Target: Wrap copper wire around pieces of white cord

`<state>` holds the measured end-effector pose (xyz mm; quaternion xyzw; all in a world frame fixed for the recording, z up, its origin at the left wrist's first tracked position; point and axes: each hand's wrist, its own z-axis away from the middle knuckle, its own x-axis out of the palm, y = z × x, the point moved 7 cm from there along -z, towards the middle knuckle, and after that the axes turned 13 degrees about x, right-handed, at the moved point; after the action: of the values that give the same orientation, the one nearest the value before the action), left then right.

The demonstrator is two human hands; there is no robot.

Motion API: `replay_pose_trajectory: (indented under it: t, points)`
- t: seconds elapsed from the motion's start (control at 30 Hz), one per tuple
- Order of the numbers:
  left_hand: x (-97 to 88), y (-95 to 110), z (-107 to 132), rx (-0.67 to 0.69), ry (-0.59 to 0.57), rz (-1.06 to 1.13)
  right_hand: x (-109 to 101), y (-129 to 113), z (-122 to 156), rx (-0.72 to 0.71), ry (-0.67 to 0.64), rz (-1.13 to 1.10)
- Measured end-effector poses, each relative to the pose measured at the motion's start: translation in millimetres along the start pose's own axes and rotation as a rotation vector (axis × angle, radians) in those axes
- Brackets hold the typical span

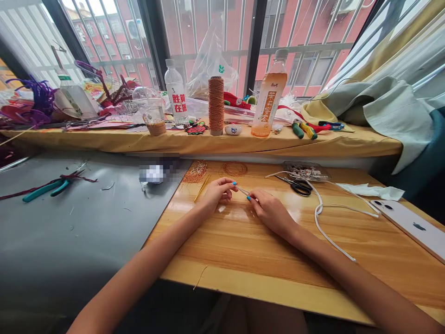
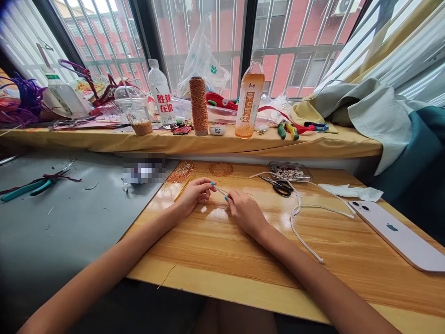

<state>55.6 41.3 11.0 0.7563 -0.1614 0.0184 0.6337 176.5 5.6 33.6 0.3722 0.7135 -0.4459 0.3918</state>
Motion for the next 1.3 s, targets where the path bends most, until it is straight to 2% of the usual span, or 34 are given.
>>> replay_pose_trajectory:
  t: [0.13,0.33,0.53,0.87,1.1,1.3]
  points:
    - [0.0,1,-2,0.022,-0.029,-0.009,2,6,-3,0.031,-0.027,-0.124]
    - [-3.3,1,-8,0.139,-0.050,-0.139,1,6,-5,0.040,-0.057,-0.266]
    - [-6.0,2,-11,0.193,-0.057,-0.182,1,5,-6,0.017,-0.076,-0.309]
    - [-5.0,4,-10,0.177,-0.061,-0.126,0,9,-7,0.063,-0.073,-0.314]
    - [-3.1,5,-9,0.233,-0.127,-0.298,-1,8,-7,0.059,-0.055,-0.310]
    - [-0.1,8,-6,0.293,-0.135,-0.488,-1,8,-6,0.053,-0.038,-0.305]
